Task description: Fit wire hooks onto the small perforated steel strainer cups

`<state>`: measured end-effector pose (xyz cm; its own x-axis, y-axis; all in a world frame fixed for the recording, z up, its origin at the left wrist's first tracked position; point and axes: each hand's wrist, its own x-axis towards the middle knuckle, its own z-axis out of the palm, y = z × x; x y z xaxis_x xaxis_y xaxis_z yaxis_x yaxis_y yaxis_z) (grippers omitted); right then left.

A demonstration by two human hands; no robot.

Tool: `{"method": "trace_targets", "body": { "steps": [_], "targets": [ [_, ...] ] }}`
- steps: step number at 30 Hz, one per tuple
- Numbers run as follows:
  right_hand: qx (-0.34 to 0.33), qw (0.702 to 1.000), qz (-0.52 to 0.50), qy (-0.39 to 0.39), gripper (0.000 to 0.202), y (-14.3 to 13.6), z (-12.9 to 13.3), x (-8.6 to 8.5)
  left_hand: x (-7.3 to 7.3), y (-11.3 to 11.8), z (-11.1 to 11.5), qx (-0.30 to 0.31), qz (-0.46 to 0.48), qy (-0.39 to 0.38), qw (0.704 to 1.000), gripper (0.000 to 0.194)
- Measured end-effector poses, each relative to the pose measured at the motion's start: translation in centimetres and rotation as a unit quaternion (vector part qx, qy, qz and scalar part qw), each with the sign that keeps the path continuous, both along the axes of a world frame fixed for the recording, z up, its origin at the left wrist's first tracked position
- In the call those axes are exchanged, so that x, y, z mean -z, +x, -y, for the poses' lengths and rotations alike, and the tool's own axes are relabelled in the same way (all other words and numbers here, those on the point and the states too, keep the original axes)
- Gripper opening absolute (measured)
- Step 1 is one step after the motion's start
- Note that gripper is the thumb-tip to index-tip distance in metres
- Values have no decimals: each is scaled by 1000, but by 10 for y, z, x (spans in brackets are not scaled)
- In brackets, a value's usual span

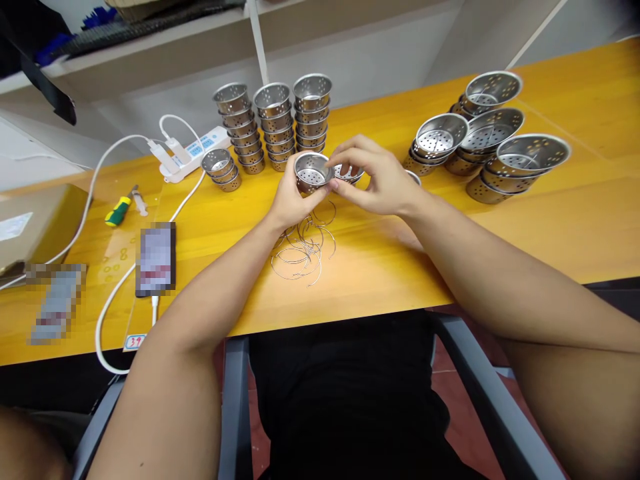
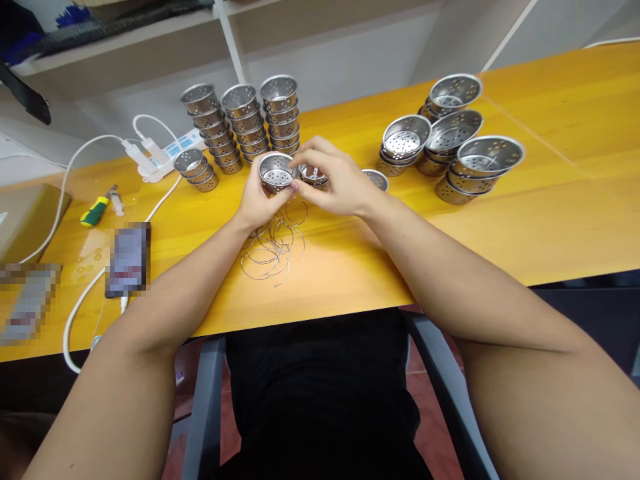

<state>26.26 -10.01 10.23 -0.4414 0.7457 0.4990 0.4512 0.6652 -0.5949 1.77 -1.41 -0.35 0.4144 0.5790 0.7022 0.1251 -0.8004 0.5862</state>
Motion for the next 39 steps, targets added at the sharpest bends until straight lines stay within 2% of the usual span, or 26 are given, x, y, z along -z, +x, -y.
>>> {"method": "trace_targets", "body": {
  "steps": [3, 10, 15, 17, 21, 24, 26, 28, 30, 31, 35, 39],
  "targets": [
    [-2, 999, 29, 17, 61, -1, 0, 2, 3, 0, -1, -12, -5, 6, 1000, 95],
    [-30, 999, 22, 9, 49, -3, -1, 12, 1, 3, 3, -7, -20, 32, 999, 95],
    [-32, 998, 40, 35, 45, -3, 2, 10, -3, 6, 9, 12, -45, 49, 998, 96],
    [-23, 997, 46, 50, 50, -5, 3, 8, -5, 9, 13, 15, -43, 49, 998, 97],
    [-13, 997, 64, 52, 85, -3, 5, -4, -8, 14, 18, 13, -52, 60, 997, 108],
    [-2, 994, 95, 57, 94, 10, 8, -22, -7, 14, 17, 15, -73, 59, 995, 116],
    [53, 990, 114, 70, 90, 26, 11, -37, -4, 11, 13, 11, -89, 52, 995, 120],
    [134, 976, 151, 78, 92, 45, 14, -52, -1, 7, 8, -2, -101, 46, 994, 123],
    [212, 955, 204, 33, 91, 62, 16, -63, 1, 2, 4, -20, -102, 39, 994, 120],
    [228, 945, 233, 1, 88, 70, 16, -66, 1, -1, 3, -29, -99, 34, 994, 118],
    [209, 912, 340, -99, 66, 88, 10, -69, -2, -5, 4, -57, -78, 14, 995, 106],
    [189, 894, 384, -133, 52, 93, -2, -61, -8, -2, 9, -58, -72, 18, 996, 100]
  ]
}}
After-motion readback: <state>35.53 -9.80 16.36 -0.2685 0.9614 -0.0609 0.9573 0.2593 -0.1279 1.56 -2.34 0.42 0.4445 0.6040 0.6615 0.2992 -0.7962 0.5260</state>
